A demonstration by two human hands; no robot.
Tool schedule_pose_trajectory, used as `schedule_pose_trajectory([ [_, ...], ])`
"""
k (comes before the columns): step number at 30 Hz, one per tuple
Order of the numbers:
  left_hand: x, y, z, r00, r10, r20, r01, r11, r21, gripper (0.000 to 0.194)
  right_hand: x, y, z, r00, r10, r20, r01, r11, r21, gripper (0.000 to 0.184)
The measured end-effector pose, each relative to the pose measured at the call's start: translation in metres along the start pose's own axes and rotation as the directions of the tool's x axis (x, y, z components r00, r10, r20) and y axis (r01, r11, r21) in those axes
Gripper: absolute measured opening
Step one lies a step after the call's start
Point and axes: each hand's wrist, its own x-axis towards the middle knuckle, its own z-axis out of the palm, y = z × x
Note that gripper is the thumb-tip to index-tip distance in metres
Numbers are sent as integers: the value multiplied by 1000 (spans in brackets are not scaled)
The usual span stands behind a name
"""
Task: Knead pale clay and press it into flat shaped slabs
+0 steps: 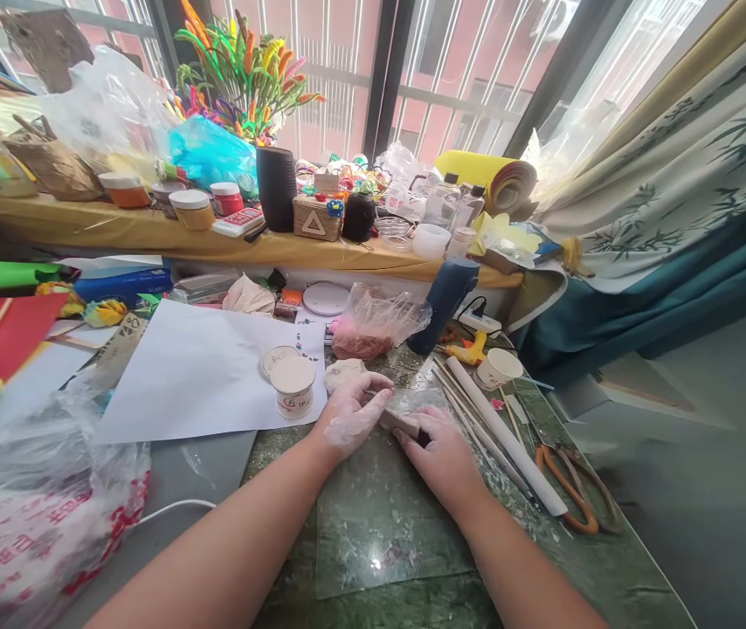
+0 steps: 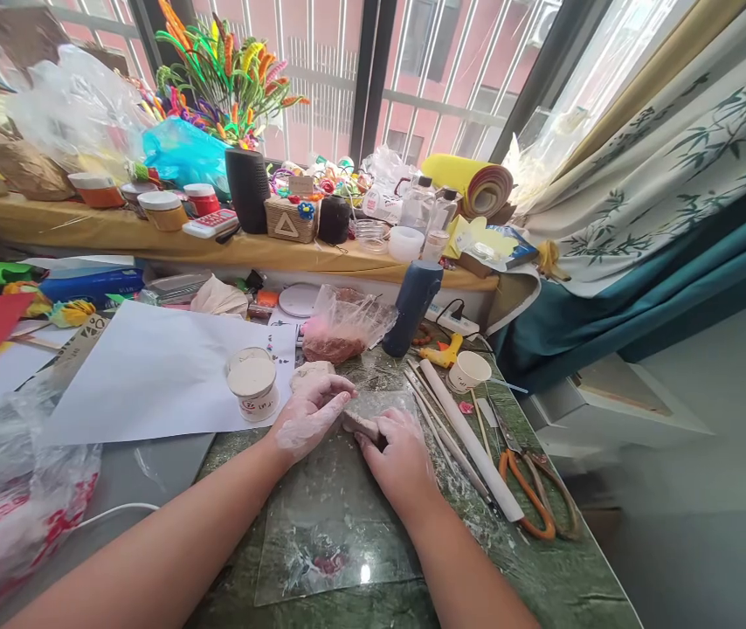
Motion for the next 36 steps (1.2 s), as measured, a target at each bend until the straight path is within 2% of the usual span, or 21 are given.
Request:
schedule_pose_trajectory([
  [5,-1,1,1,999,4,41,-3,1000,-7,24,0,3,-1,998,40,48,-41,999,9,21],
  [8,-2,1,1,997,10,80,-11,1000,11,24,-2,5,-4,996,63,57,-69,992,110,25],
  [10,-3,2,0,994,22,105,-27,998,49,25,-4,5,-6,998,63,-5,-61,977,206,24],
  [13,-3,4,-1,996,60,71,-64,997,51,27,-4,1,-9,977,70,-204,-7,956,294,23],
  [14,-2,4,-1,997,68,31,-69,997,30,28,-4,0,-10,972,68,-227,1,956,292,21],
  [16,0,4,-1,997,60,-42,-61,998,-22,27,-3,-2,-10,982,49,-184,-1,968,251,17],
  [18,2,3,0,997,38,-68,-42,997,-64,25,-2,-3,-10,983,48,-176,-10,977,213,16],
  [20,2,2,0,998,22,-51,-26,997,-74,23,-3,-4,-9,970,85,-229,-35,976,214,17],
  [24,1,-1,-1,1000,25,7,-25,1000,-14,25,-4,-3,-7,987,72,-141,-42,978,207,17],
  [32,-1,6,-1,999,50,19,-51,997,54,25,-2,2,-5,980,21,-197,5,992,129,10],
  [36,-2,10,-2,998,54,29,-57,993,105,25,0,4,-5,990,49,-133,-36,994,103,11],
])
